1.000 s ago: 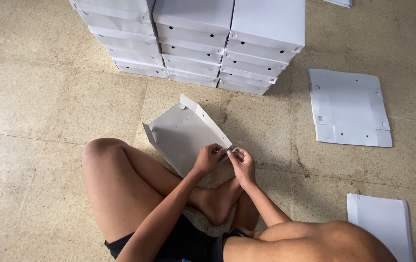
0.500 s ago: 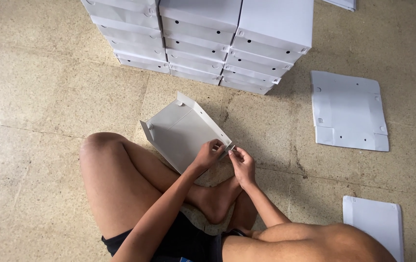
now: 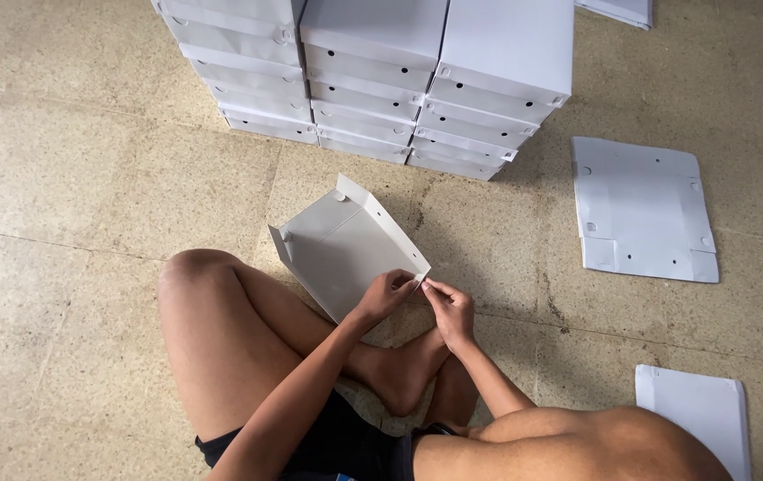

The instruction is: A person sits on the floor and assembles cardboard boxes from flat sheets by folding and tucking flaps.

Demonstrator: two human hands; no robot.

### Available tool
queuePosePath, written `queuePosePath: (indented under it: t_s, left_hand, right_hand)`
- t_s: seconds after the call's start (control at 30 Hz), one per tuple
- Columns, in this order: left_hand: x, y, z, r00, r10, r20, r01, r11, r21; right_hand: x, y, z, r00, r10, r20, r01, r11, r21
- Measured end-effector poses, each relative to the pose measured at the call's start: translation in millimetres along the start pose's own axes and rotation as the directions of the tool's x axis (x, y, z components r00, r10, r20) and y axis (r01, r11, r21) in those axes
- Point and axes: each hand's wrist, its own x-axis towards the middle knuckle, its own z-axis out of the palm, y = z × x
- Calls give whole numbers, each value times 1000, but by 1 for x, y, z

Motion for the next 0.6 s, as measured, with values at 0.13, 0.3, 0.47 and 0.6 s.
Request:
queuePosePath:
  t_s: [0.13, 0.3, 0.47, 0.6]
  left_hand:
    - [-2, -1, -2, 998, 58, 31, -57, 998, -30]
    - [-8, 19, -6, 998, 38, 43, -41, 998, 56]
    - [-23, 43, -11, 978, 48, 203, -87, 979, 186]
    - [-24, 50, -11, 976, 30, 217, -99, 944, 316]
  right_hand:
    - [-3, -4, -3, 999, -18, 46, 20, 999, -42]
    - [-5, -7, -3, 998, -36, 58, 39, 998, -44]
    - [5, 11, -1, 999, 13, 48, -14, 999, 33]
    - [-3, -5, 7, 995, -97, 21, 98, 990, -97]
